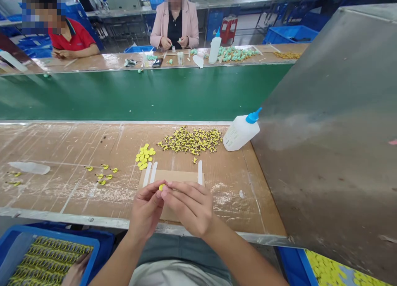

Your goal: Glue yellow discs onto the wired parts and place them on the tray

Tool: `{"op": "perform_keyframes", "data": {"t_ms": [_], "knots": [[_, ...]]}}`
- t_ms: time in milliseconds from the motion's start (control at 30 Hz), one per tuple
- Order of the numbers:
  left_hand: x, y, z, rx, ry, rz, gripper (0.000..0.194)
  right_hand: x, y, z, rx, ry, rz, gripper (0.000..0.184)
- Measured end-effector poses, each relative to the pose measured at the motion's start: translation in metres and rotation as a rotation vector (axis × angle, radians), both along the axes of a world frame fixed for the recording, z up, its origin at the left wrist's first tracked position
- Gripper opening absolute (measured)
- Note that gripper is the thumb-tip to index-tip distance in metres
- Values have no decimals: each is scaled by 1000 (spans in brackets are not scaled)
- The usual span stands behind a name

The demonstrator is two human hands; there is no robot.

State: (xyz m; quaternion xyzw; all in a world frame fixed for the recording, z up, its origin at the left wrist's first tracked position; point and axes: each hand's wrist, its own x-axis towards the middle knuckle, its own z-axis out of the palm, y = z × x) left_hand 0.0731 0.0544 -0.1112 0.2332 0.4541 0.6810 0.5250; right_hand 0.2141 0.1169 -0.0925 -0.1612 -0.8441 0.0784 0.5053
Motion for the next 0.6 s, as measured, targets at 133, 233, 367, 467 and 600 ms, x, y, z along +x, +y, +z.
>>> {"op": "perform_keyframes", "data": {"t_ms": [133,233,367,467,600], "knots": [[-16,13,5,9,-61,32,24,1,19,2,19,-33,-13,45],[-38,34,7,22,-125,31,24,17,51,-6,-146,-93,-239,31],[-61,68,1,29,-180,-8,28,40,96,-36,-387,-305,-255,19],[-64,87,-8,23,-203,-38,29,45,111,-60,-469,-339,-197,28],[-55,95,-21,-26,-271,-67,29,41,113,-81,-479,-361,-160,32]]}}
